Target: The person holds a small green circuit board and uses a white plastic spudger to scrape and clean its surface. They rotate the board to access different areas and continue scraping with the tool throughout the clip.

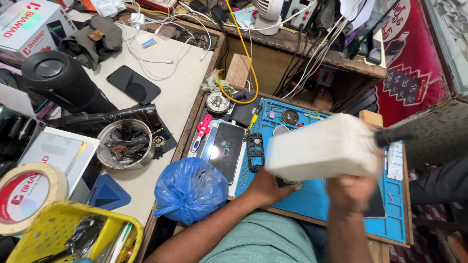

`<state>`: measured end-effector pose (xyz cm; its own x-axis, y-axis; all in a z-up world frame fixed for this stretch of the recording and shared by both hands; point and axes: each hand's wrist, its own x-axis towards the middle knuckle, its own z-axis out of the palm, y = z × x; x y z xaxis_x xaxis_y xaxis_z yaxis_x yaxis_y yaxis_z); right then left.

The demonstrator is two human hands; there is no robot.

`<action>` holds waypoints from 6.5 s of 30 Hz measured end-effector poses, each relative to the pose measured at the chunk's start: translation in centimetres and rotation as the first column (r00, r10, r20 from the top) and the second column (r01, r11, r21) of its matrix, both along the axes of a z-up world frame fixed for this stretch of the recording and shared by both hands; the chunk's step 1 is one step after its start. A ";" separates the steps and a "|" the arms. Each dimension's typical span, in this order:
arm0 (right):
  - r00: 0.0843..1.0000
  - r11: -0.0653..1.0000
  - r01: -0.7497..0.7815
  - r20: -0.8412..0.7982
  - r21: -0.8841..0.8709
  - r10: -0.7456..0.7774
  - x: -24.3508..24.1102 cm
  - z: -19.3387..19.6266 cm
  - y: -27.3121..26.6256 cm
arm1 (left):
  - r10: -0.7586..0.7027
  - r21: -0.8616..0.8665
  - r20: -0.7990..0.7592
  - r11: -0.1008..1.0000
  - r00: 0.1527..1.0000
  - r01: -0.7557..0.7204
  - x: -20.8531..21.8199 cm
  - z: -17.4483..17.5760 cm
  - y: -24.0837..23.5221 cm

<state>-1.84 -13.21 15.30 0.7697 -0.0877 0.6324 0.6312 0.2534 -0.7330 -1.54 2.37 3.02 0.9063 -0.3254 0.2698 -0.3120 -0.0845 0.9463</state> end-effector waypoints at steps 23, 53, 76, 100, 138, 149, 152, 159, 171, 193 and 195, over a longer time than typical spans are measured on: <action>0.566 0.397 0.723 0.155 -0.566 -0.810 -9.2 -8.0 -22.4 | -0.052 0.077 -0.053 0.995 0.997 0.056 0.3 1.7 -0.9; 0.701 0.462 0.645 0.232 -0.608 -0.674 5.9 -11.1 -22.5 | 0.029 0.461 0.263 0.874 0.964 -0.152 -0.8 1.6 0.4; 0.743 0.585 0.577 0.069 -0.571 -0.665 7.1 -11.6 -21.1 | 0.036 0.395 0.191 0.912 0.981 -0.111 -0.5 2.0 0.6; 0.671 0.475 0.577 0.054 -0.664 -0.740 6.9 -12.2 -21.7 | 0.005 0.435 0.104 0.899 0.995 -0.050 -0.3 2.2 0.6; 0.489 0.288 0.543 0.019 -0.789 -0.872 -2.1 -6.2 -16.3 | 0.035 0.391 0.121 0.917 0.992 -0.080 -0.3 2.6 0.8; 0.295 0.155 0.932 0.441 -0.327 -0.847 -6.8 -7.1 -20.4 | 0.032 0.374 0.134 0.924 0.990 -0.080 -0.2 1.7 0.8; 0.504 0.361 0.857 0.450 -0.369 -0.737 -7.2 -6.0 -15.0 | 0.025 0.370 0.108 0.927 0.994 -0.064 -0.1 1.4 0.8; 0.694 0.341 -0.647 -0.342 -0.682 0.633 -6.9 -2.3 4.2 | 0.053 0.307 0.190 0.945 0.980 -0.110 -0.1 2.1 1.0; 0.858 0.173 -0.337 -0.226 -0.926 0.462 -2.7 1.3 9.3 | -0.073 0.037 0.154 0.997 0.985 0.069 0.4 -3.8 -0.5; 0.897 0.053 -0.013 0.012 -0.998 0.442 1.4 -1.3 17.6 | 0.010 0.289 0.240 0.954 0.971 -0.082 1.1 -4.1 -1.0; 0.893 0.022 -0.011 0.000 -1.000 0.450 1.4 -1.3 17.8 | 0.003 0.307 0.210 0.949 0.978 -0.069 0.8 -3.6 -0.7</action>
